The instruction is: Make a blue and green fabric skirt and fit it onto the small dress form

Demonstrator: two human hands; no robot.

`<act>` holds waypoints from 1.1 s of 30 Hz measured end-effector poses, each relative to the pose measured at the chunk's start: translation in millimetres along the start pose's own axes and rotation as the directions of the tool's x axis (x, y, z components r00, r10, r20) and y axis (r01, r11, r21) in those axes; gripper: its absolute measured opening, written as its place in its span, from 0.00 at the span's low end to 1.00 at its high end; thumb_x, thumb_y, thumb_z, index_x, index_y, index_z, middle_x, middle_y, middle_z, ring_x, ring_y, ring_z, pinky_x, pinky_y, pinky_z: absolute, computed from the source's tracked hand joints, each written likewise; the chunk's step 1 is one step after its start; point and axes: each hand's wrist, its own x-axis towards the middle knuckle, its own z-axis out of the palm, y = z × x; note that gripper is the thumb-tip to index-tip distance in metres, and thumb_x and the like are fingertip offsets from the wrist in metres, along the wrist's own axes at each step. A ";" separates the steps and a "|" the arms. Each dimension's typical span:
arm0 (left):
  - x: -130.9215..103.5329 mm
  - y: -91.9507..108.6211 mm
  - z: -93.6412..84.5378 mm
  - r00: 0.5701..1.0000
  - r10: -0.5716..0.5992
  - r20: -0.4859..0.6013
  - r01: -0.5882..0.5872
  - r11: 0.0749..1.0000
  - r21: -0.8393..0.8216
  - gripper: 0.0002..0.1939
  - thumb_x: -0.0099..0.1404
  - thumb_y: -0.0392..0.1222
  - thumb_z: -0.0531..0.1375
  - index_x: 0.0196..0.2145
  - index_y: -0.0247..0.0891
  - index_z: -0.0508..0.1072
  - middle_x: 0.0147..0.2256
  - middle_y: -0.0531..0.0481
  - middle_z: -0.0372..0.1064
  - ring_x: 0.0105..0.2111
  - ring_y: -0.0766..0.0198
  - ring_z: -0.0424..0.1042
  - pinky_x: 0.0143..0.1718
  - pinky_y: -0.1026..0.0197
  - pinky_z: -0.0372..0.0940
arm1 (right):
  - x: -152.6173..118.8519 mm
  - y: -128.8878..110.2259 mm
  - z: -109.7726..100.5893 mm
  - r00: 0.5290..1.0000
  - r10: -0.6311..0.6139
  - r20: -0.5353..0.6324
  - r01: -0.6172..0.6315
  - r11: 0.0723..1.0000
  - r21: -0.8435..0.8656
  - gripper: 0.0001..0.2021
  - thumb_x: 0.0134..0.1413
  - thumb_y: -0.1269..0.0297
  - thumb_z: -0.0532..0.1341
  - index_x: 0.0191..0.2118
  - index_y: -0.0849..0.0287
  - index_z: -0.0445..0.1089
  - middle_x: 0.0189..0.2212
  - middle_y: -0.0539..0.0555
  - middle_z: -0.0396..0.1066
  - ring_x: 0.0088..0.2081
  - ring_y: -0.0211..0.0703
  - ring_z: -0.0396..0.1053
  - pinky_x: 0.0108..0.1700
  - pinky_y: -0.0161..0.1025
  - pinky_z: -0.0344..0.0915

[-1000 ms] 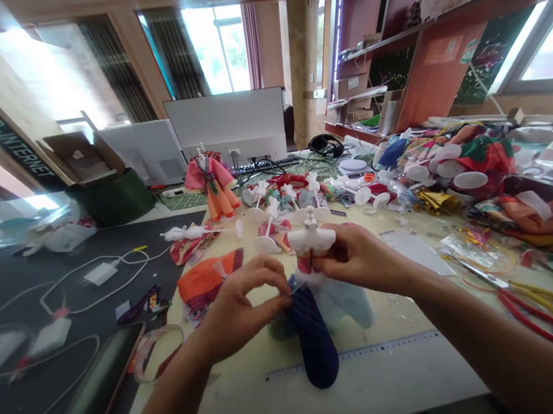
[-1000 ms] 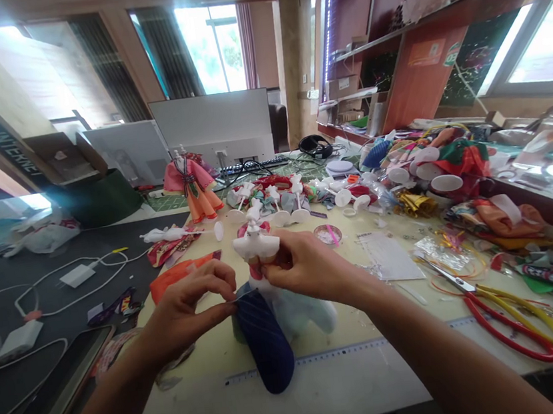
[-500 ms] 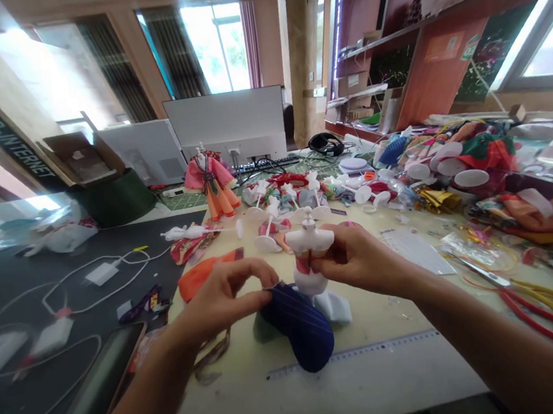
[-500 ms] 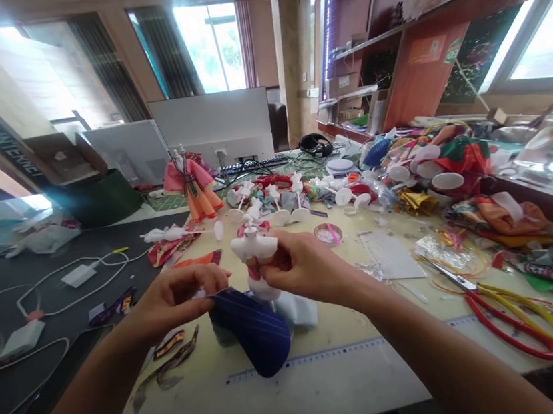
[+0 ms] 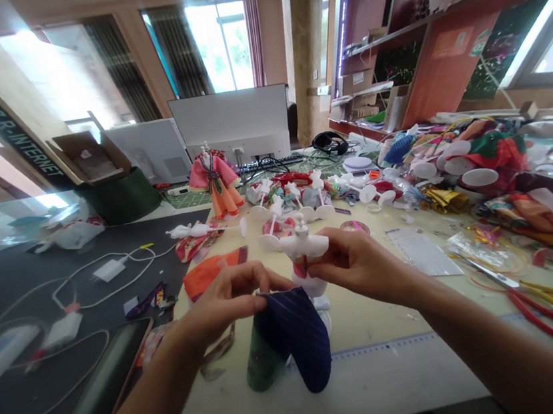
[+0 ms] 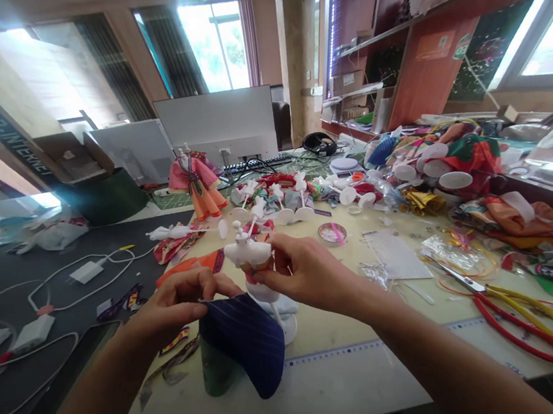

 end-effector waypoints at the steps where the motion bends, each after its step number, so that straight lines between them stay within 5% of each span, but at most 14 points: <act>1: 0.2 -0.3 0.7 1.000 -0.007 0.007 0.007 1.000 -0.016 0.06 0.54 0.40 0.63 0.25 0.38 0.68 0.42 0.40 0.74 0.42 0.53 0.72 0.42 0.53 0.64 | 0.0 -0.1 0.5 1.000 -0.007 0.000 0.007 1.000 -0.014 0.10 0.52 0.59 0.62 0.38 0.59 0.69 0.27 0.51 0.68 0.28 0.37 0.64 0.29 0.33 0.58; 14: -1.5 0.6 7.7 0.996 -0.066 0.052 0.071 0.994 -0.089 0.08 0.54 0.41 0.62 0.26 0.38 0.66 0.46 0.39 0.72 0.45 0.51 0.71 0.45 0.51 0.62 | -9.3 0.3 -3.0 1.000 -0.021 -0.006 0.020 0.999 -0.042 0.22 0.51 0.60 0.63 0.52 0.52 0.60 0.29 0.47 0.67 0.23 0.32 0.58 0.23 0.31 0.55; 20: -3.8 3.6 15.8 0.998 -0.066 0.005 0.066 0.997 0.026 0.06 0.57 0.41 0.62 0.28 0.38 0.67 0.43 0.40 0.73 0.43 0.53 0.72 0.41 0.53 0.65 | -40.7 -9.2 0.3 0.919 -0.190 -0.345 0.146 0.978 -0.151 0.10 0.55 0.64 0.60 0.43 0.52 0.64 0.26 0.48 0.63 0.23 0.35 0.59 0.25 0.35 0.59; 24: -5.6 10.7 26.2 0.999 -0.048 -0.002 0.047 0.964 0.261 0.02 0.58 0.39 0.61 0.30 0.39 0.71 0.37 0.45 0.72 0.39 0.58 0.71 0.40 0.58 0.66 | -59.4 -22.2 12.5 0.969 -0.201 -0.145 0.187 0.977 -0.105 0.16 0.54 0.68 0.59 0.49 0.49 0.62 0.37 0.52 0.65 0.24 0.34 0.60 0.28 0.37 0.62; 28: -7.4 14.2 33.9 0.999 -0.037 -0.011 0.039 0.929 0.368 0.03 0.58 0.40 0.62 0.31 0.40 0.73 0.32 0.49 0.71 0.34 0.62 0.70 0.36 0.63 0.65 | -60.0 -23.3 21.6 0.998 -0.049 0.048 0.047 0.998 0.038 0.20 0.53 0.69 0.60 0.52 0.48 0.60 0.27 0.46 0.62 0.23 0.33 0.59 0.26 0.33 0.59; 33: -6.8 16.2 36.7 0.994 -0.100 0.032 0.082 0.926 0.368 0.03 0.58 0.39 0.61 0.31 0.39 0.74 0.30 0.50 0.72 0.31 0.64 0.70 0.32 0.65 0.64 | -52.9 -14.6 22.1 0.960 0.103 0.259 -0.163 0.961 0.223 0.14 0.52 0.66 0.61 0.46 0.53 0.65 0.21 0.44 0.57 0.23 0.33 0.55 0.25 0.32 0.53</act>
